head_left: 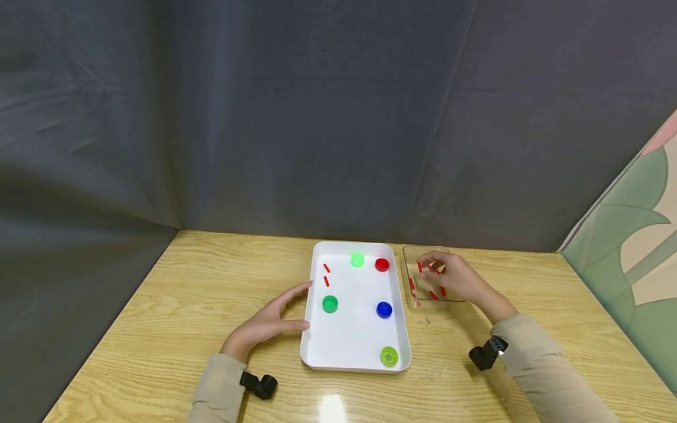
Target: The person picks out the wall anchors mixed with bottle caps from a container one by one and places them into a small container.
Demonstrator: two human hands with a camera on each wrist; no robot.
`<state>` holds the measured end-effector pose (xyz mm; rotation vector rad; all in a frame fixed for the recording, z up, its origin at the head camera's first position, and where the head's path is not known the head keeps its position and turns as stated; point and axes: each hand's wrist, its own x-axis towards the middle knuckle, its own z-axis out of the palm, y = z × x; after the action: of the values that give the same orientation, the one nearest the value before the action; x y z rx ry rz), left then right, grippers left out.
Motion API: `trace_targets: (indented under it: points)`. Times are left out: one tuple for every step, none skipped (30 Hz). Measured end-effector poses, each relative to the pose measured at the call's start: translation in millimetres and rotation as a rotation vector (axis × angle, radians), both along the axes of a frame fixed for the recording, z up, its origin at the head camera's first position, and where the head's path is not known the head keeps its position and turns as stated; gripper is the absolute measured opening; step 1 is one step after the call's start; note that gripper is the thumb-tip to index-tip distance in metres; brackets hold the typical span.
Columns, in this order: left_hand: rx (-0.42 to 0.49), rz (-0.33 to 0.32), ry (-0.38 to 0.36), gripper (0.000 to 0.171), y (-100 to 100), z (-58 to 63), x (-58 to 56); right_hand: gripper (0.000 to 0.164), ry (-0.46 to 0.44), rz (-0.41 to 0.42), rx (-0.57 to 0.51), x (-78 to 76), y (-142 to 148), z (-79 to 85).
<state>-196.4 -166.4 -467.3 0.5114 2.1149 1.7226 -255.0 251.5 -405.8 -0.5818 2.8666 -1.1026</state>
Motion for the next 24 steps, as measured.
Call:
trace_targets:
  points:
    - [0.002,0.000,-0.001,0.082,0,0.1,0.1,0.025,0.000,0.000,-0.002,0.0,0,-0.1]
    - [0.003,-0.002,-0.002,0.082,0,0.3,0.0,0.025,0.000,-0.002,-0.004,0.2,0,-0.1]
    - [0.004,-0.003,-0.003,0.082,1,0.5,0.0,0.025,0.001,-0.003,-0.004,0.3,1,-0.1]
    - [0.006,-0.004,-0.005,0.082,1,0.6,-0.1,0.025,0.002,-0.003,-0.005,0.5,1,0.1]
    - [0.009,-0.005,-0.007,0.082,1,0.7,-0.2,0.026,0.002,-0.002,-0.006,0.5,1,0.3]
    - [0.008,-0.004,-0.009,0.082,1,0.7,-0.2,0.025,0.002,-0.004,-0.002,0.8,1,0.4]
    - [0.008,-0.005,-0.011,0.082,1,0.7,-0.3,0.025,0.003,-0.003,0.000,0.8,1,0.6]
    - [0.007,-0.004,-0.012,0.082,1,0.7,-0.4,0.025,0.005,-0.002,0.003,0.9,1,0.9]
    - [0.007,-0.005,-0.013,0.082,1,0.6,-0.6,0.025,0.006,-0.001,0.005,1.0,1,1.3]
    - [0.005,-0.005,-0.015,0.082,1,0.5,-0.8,0.025,0.006,0.001,0.007,1.1,1,1.6]
    - [0.005,-0.005,-0.016,0.082,1,0.4,-0.9,0.025,0.007,0.000,0.008,1.5,1,1.7]
    - [0.005,-0.005,-0.017,0.082,1,0.2,-1.0,0.025,0.008,0.001,0.009,1.7,1,1.9]
    - [0.005,-0.006,-0.017,0.082,1,0.0,-1.0,0.025,0.008,0.003,0.009,2.0,2,2.0]
    - [0.003,-0.006,-0.017,0.082,1,-0.1,-1.0,0.025,0.009,0.005,0.010,2.3,2,2.3]
    - [0.003,-0.007,-0.017,0.082,1,-0.2,-0.9,0.025,0.011,0.005,0.010,2.8,2,2.5]
    - [0.002,-0.007,-0.016,0.082,1,-0.3,-0.8,0.025,0.014,0.005,0.012,3.0,2,2.6]
    - [0.003,-0.008,-0.016,0.082,1,-0.4,-0.7,0.025,0.018,0.006,0.013,3.2,2,2.9]
    - [0.003,-0.009,-0.016,0.082,1,-0.4,-0.7,0.025,0.022,0.012,0.011,3.4,1,3.5]
    - [0.003,-0.010,-0.016,0.082,1,-0.3,-0.6,0.025,0.023,0.015,0.009,3.6,1,4.4]
    - [0.003,-0.011,-0.016,0.082,1,-0.2,-0.7,0.025,0.026,0.018,0.009,3.7,0,5.8]
    - [0.004,-0.013,-0.017,0.082,1,-0.1,-0.8,0.025,0.024,0.018,0.006,3.8,-1,7.6]
    - [0.003,-0.013,-0.015,0.082,1,0.1,-0.7,0.025,0.024,0.021,0.005,3.5,-3,9.5]
    - [0.002,-0.013,-0.015,0.082,1,0.3,-0.6,0.025,0.023,0.023,0.005,3.4,-4,11.8]
    - [0.000,-0.014,-0.015,0.082,1,0.5,-0.4,0.025,0.023,0.026,0.005,3.1,-6,14.4]
